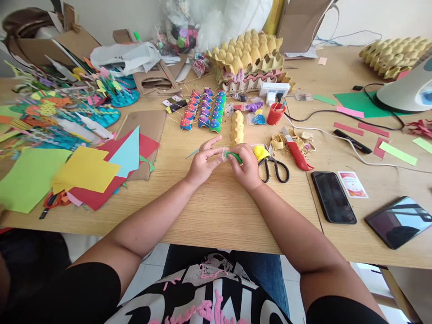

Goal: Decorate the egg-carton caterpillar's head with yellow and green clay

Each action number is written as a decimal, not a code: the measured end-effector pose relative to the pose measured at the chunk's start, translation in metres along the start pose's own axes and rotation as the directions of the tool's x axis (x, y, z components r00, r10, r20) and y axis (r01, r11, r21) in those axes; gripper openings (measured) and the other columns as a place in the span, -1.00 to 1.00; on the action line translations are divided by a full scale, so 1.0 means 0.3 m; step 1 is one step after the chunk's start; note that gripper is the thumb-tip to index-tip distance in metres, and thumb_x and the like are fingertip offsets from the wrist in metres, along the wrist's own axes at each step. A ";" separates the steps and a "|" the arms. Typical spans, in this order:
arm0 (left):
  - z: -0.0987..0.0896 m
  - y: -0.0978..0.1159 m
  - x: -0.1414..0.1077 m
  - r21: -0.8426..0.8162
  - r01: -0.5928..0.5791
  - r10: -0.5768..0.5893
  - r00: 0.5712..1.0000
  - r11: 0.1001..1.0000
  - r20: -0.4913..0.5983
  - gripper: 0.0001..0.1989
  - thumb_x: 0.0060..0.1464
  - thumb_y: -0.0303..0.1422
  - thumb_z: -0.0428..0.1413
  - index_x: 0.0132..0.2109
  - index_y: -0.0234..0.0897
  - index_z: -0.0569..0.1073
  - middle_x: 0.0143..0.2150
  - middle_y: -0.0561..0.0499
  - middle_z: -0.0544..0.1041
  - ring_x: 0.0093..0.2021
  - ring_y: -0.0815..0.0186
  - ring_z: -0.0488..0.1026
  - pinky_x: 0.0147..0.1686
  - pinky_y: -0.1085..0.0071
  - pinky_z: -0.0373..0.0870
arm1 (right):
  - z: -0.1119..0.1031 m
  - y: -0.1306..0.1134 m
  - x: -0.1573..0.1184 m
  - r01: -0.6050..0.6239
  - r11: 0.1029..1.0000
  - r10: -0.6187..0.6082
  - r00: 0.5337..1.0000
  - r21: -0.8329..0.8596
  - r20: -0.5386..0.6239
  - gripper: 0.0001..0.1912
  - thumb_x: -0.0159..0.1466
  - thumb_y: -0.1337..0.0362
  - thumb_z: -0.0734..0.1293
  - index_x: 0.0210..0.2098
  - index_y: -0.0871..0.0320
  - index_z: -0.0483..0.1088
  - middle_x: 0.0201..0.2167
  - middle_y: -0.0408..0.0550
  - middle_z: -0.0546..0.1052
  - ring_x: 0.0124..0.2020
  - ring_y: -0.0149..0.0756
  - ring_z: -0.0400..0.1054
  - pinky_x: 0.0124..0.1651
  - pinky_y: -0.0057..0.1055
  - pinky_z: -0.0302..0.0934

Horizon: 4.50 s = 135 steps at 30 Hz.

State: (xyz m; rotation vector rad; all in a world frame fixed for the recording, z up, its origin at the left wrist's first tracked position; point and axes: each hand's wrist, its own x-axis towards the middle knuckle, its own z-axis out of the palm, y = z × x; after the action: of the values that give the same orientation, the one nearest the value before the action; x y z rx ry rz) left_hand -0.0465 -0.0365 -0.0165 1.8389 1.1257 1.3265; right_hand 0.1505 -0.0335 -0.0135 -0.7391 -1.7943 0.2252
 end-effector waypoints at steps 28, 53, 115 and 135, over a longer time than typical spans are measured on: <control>0.039 0.014 -0.010 -0.406 0.201 -0.234 0.972 0.892 -0.034 -0.54 0.07 0.16 0.43 -0.14 -0.10 0.80 0.29 -0.18 0.63 0.40 0.01 0.50 0.51 -0.02 0.31 | 0.007 -0.011 -0.033 -0.126 0.991 0.128 0.989 -0.040 0.070 -0.69 0.56 -0.08 0.27 0.04 0.00 0.40 -0.16 0.00 0.69 -0.21 -0.14 0.60 -0.15 -0.17 0.49; 0.042 0.016 -0.003 -0.510 0.214 -0.290 0.954 0.833 -0.073 -0.53 -0.09 0.16 0.51 -0.27 -0.12 0.78 0.02 -0.09 0.62 0.16 0.16 0.56 0.35 0.09 0.45 | 0.012 -0.010 -0.034 -0.040 0.993 0.060 0.981 -0.110 0.187 -0.63 0.51 0.01 0.38 0.21 -0.03 0.38 0.06 0.08 0.73 0.00 0.00 0.68 0.00 -0.07 0.58; 0.040 -0.001 -0.039 0.061 -0.174 0.185 0.929 0.983 -0.322 -0.61 0.31 -0.08 0.33 0.16 -0.15 0.58 -0.12 -0.02 0.74 -0.06 0.28 0.62 -0.03 0.33 0.44 | 0.010 0.009 -0.036 -0.274 0.960 0.273 0.962 0.064 0.013 -0.59 0.57 -0.15 0.23 0.16 -0.03 0.42 -0.04 0.01 0.64 -0.09 -0.15 0.56 0.02 -0.10 0.50; 0.067 -0.002 -0.015 -0.570 0.224 -0.278 0.961 0.791 -0.008 -0.07 -0.05 0.03 0.54 0.34 -0.13 0.34 -0.18 0.07 0.73 -0.04 0.27 0.69 0.08 0.33 0.51 | 0.013 0.014 -0.043 -0.169 0.985 0.171 0.983 -0.046 0.059 -0.66 0.58 -0.11 0.22 0.08 -0.02 0.40 -0.19 -0.02 0.61 -0.24 -0.14 0.50 -0.17 -0.15 0.41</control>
State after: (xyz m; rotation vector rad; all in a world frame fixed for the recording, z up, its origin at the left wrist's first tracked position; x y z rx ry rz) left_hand -0.0282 -0.0399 -0.0255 1.1600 0.8552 1.4040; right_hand 0.1507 -0.0368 -0.0271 -0.9251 -1.8006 0.3290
